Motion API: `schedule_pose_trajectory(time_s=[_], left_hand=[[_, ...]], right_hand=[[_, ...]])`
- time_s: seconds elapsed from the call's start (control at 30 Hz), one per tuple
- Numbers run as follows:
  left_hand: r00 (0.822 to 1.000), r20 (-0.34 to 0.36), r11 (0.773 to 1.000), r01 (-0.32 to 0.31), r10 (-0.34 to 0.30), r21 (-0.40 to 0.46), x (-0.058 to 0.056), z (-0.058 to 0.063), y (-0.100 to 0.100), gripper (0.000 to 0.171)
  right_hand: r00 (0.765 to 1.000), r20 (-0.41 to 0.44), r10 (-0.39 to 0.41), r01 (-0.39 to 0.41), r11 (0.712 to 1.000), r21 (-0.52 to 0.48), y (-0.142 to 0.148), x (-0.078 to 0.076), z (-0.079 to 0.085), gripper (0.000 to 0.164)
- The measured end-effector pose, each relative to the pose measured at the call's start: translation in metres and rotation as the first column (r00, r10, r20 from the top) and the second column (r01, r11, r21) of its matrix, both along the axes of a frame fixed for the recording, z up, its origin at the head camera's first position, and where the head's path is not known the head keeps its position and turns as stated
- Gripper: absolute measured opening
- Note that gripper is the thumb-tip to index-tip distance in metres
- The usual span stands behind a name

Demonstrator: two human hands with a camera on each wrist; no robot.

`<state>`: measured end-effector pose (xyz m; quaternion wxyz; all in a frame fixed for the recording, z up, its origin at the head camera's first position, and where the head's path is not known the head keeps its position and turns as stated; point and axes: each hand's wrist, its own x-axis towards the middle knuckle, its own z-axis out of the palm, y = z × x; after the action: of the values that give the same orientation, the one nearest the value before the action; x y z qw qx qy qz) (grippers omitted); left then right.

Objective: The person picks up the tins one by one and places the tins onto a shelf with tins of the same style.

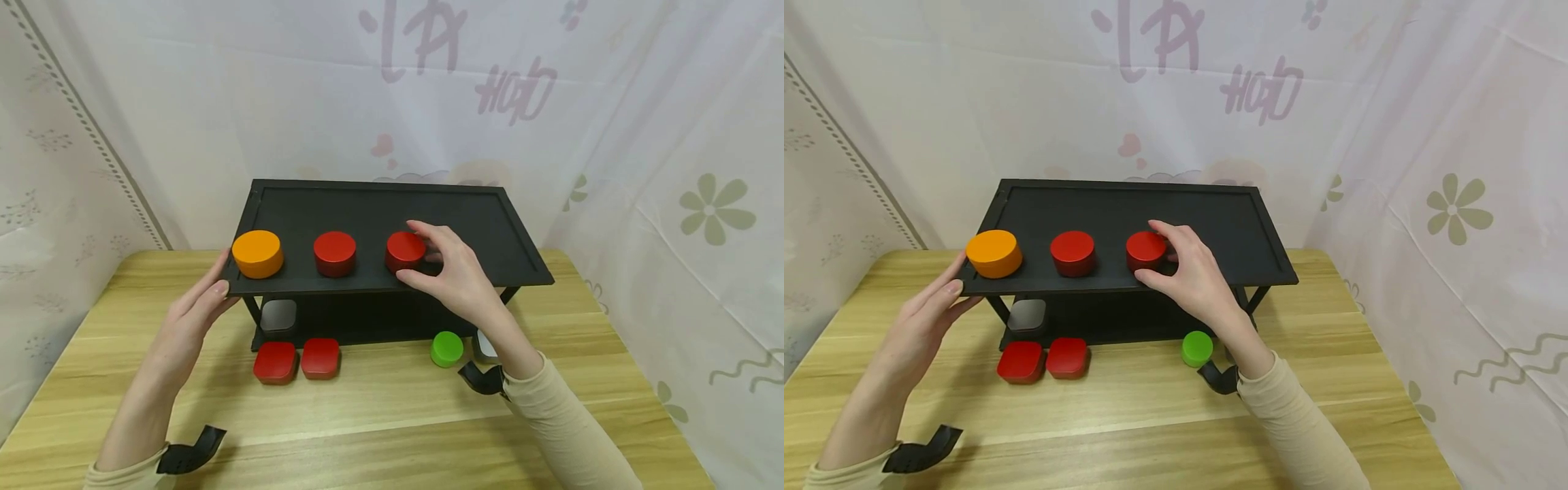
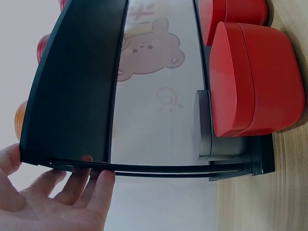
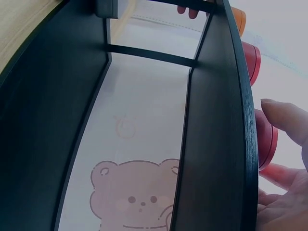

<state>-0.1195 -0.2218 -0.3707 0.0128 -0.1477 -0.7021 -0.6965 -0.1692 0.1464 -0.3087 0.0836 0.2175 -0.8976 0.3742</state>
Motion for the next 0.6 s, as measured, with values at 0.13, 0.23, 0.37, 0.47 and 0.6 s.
schedule_pose_trajectory(time_s=[0.13,0.23,0.37,0.47,0.6], left_hand=[[1.000,-0.002,1.000,-0.001,0.001,0.003,0.000,0.000,0.000,0.049],[1.000,0.002,1.000,-0.001,0.001,-0.001,0.000,0.000,0.000,0.049],[1.000,0.008,1.000,-0.003,0.004,-0.010,-0.001,0.000,0.001,0.049],[1.000,0.004,1.000,-0.006,0.006,-0.009,-0.001,0.000,0.001,0.048],[1.000,-0.003,1.000,-0.004,0.004,-0.005,0.000,0.000,0.000,0.048]], right_hand=[[1.000,-0.009,0.013,-0.014,1.000,-0.010,0.002,0.003,-0.001,0.071],[1.000,-0.010,0.021,-0.021,1.000,-0.016,0.004,0.005,-0.002,0.071],[1.000,-0.002,0.022,-0.022,1.000,-0.009,0.007,0.007,-0.004,0.072],[1.000,-0.003,0.023,-0.023,1.000,-0.006,0.008,0.009,-0.005,0.073],[1.000,-0.008,0.028,-0.028,1.000,-0.004,0.009,0.012,-0.005,0.074]])
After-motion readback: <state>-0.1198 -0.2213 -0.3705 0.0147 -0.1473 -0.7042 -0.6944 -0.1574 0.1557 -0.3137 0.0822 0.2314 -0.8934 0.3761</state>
